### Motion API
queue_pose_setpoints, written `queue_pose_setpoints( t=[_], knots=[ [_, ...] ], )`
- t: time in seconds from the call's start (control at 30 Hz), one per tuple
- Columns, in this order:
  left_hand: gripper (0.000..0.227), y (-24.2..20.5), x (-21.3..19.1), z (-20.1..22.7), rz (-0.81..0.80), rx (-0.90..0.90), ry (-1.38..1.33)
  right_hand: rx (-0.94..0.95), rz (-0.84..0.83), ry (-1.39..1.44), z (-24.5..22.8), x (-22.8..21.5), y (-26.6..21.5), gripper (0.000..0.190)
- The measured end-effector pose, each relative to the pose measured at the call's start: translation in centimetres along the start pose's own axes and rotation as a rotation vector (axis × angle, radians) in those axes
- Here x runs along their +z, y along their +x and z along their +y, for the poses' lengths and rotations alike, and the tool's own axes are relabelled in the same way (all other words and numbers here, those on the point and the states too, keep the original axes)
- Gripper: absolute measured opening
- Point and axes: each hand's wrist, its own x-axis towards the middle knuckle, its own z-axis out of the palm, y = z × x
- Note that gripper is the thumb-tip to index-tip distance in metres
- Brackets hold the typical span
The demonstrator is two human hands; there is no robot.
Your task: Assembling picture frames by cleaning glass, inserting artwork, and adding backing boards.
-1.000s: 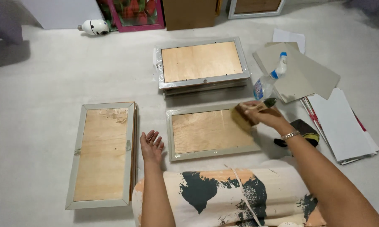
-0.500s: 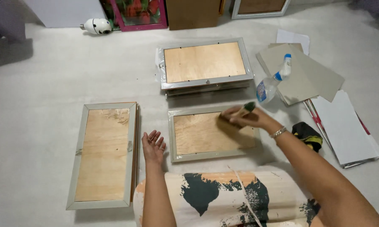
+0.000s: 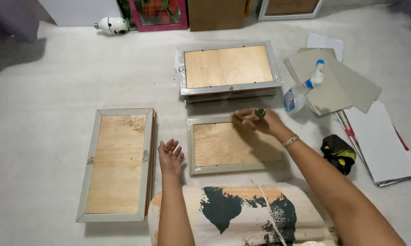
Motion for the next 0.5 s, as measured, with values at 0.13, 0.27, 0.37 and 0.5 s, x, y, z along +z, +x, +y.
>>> queue_pose_setpoints(
  t=[0.13,0.27,0.37,0.5],
  knots=[
    [0.068,-0.2,0.1,0.2,-0.001,-0.001,-0.006,0.152,-0.338,0.078,-4.5,5.7,-1.9,0.044],
    [0.068,-1.1,0.7,0.5,0.010,0.006,0.017,0.112,-0.494,-0.019,-1.5,7.9,0.0,0.044],
    [0.068,-1.4,0.7,0.7,0.015,0.023,0.023,0.108,-0.270,-0.070,-0.7,6.1,2.4,0.040],
    [0.067,-0.8,0.6,0.6,0.005,0.013,0.006,0.109,0.250,-0.428,-5.3,4.9,3.4,0.040]
  ],
)
